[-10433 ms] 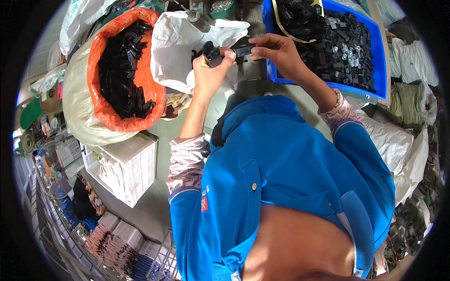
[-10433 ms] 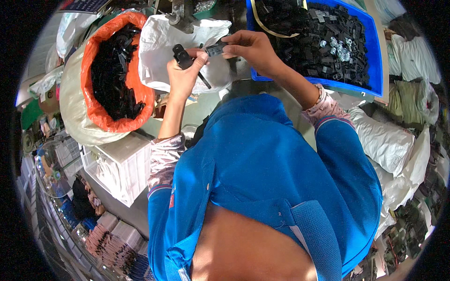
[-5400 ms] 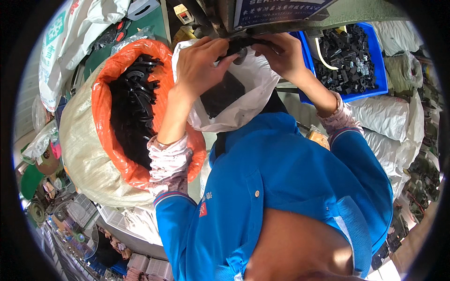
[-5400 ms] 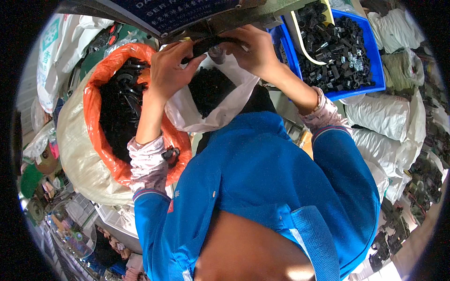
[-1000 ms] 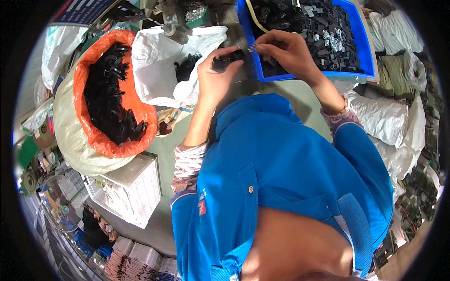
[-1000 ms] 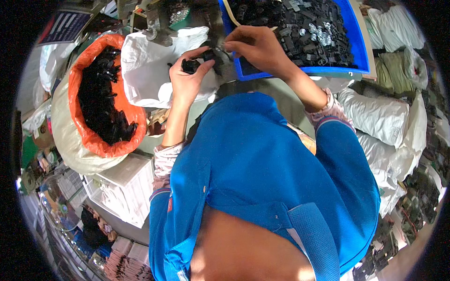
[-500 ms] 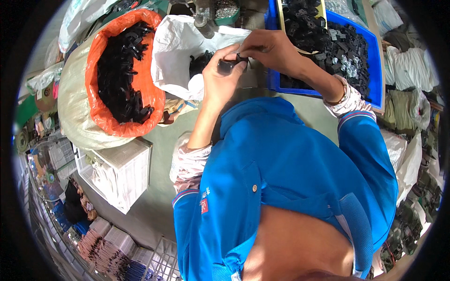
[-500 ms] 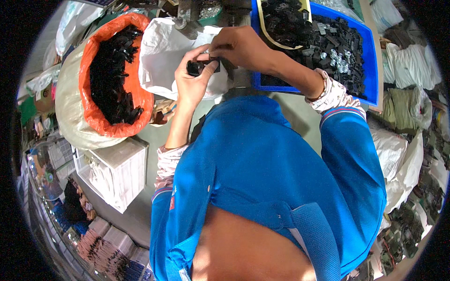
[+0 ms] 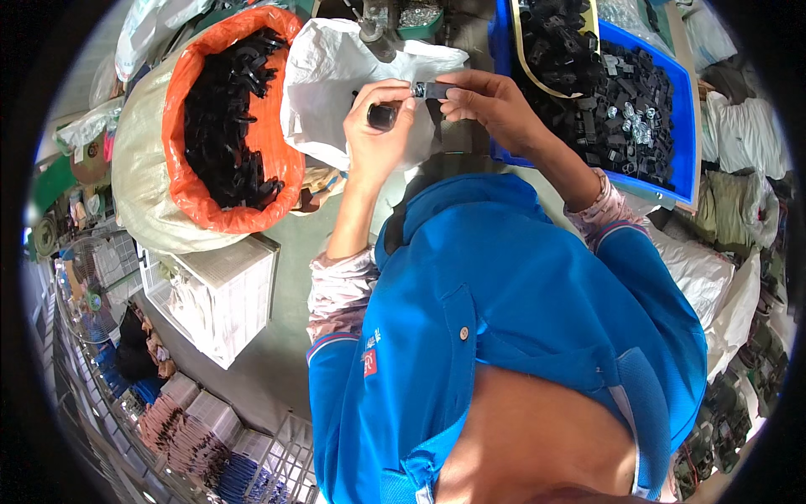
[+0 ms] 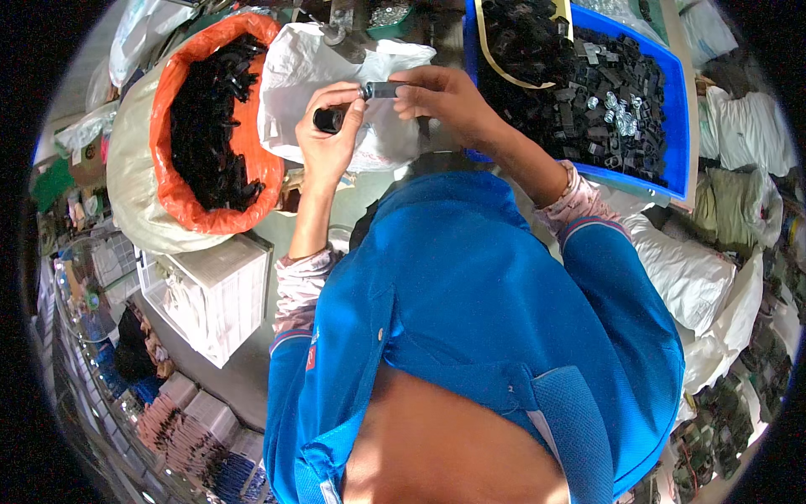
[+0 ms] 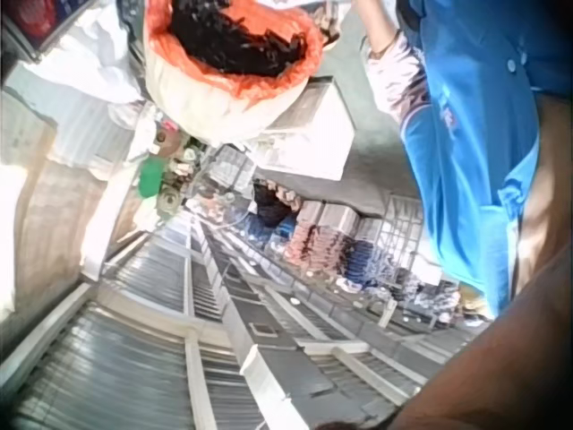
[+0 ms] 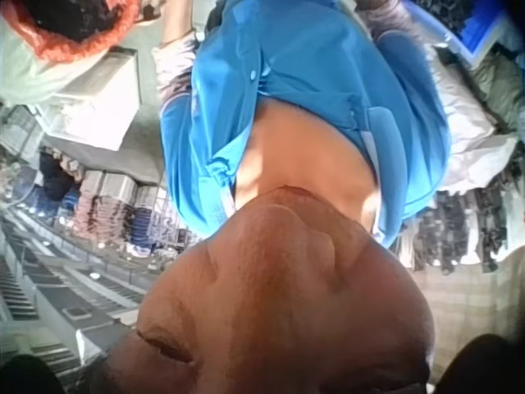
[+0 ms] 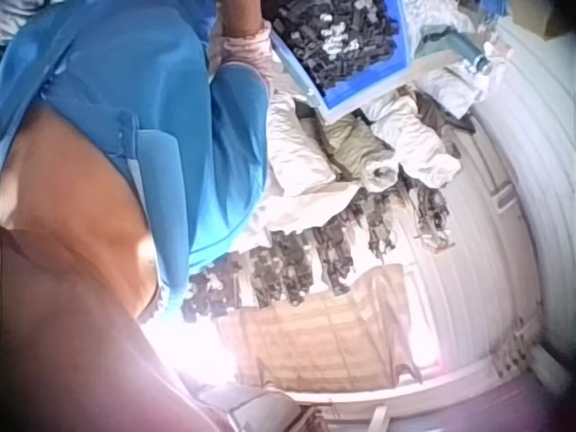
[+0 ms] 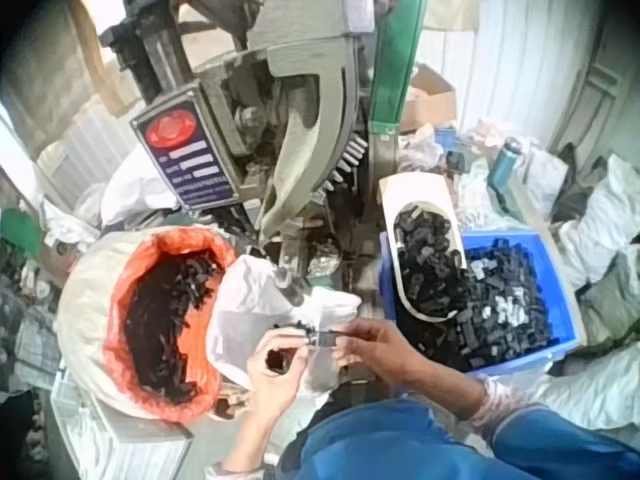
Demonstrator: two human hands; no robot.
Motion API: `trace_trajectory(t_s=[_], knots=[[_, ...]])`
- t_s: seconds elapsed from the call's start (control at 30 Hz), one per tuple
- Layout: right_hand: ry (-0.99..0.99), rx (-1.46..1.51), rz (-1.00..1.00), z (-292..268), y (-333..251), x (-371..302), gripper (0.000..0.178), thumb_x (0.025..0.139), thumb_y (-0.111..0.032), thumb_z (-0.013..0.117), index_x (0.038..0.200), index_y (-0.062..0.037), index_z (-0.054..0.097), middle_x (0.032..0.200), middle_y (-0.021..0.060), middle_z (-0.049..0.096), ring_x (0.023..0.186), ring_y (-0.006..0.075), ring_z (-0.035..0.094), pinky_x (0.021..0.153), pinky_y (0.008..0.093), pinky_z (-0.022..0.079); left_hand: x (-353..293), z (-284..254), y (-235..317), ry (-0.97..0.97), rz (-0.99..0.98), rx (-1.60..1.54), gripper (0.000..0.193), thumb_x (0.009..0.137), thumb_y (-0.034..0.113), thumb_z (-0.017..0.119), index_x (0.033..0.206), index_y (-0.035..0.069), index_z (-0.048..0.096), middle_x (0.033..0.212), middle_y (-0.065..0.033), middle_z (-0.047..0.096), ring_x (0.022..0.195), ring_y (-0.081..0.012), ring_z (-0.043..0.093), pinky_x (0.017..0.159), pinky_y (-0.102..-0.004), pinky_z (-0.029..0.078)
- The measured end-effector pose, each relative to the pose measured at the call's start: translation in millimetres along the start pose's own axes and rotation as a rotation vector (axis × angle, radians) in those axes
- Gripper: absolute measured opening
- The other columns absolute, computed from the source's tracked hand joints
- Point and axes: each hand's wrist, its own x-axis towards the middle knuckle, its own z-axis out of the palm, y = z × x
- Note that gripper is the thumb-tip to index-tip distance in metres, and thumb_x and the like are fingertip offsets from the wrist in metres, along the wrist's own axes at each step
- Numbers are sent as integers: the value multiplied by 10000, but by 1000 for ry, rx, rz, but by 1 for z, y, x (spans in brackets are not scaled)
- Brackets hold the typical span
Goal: The person picks small black plastic components from a blue bin and assembles them by hand, inserting a small metal piece into each one. The assembled units are then placed into a white bag. The person repeats this process continuously.
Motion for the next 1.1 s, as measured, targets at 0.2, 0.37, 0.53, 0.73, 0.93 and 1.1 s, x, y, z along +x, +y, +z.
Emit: trace_trajectory(t_s=[0.2,0.37,0.53,0.73,0.93,1.1], knots=[[-57,-230,-178,-8,-10,2,272,921,-113,663,1145,41,650,910,76,689,792,115,645,760,259,532,3,-5,-5,-70,-41,18,52,850,-7,695,898,-17,676,918,-75,683,834,-114,630,739,-235,504],[-17,-386,-257,-5,-15,8,276,916,-104,668,1146,49,649,892,72,692,777,109,648,750,252,534,-1,8,-3,37,-381,-374,66,903,4,641,881,-58,644,784,-100,684,703,-137,655,687,-255,530],[37,-239,-183,-9,6,16,286,925,-109,658,1168,41,647,917,87,693,792,125,658,764,259,536,-2,9,-12,70,-520,-450,104,892,13,667,964,-49,627,862,-116,662,755,-195,681,706,-302,581],[53,-49,-96,-10,9,21,297,954,-151,619,1193,23,646,924,86,692,855,134,654,782,278,532,-3,-5,-16,17,-651,-705,153,910,109,678,972,8,580,825,-71,614,669,-167,619,712,-389,597],[44,161,30,-24,6,21,287,948,-168,627,1167,17,641,920,88,674,857,153,645,789,286,526,-9,-22,-2,-64,-823,-1076,298,960,190,592,1190,4,556,985,-123,649,838,-238,656,849,-495,566],[27,190,32,-24,-1,17,207,953,-187,630,1087,-29,642,932,69,668,886,153,646,794,288,523,-22,-23,-13,-107,-705,-707,272,913,141,679,1107,47,513,877,-85,648,724,-172,636,659,-357,579]])
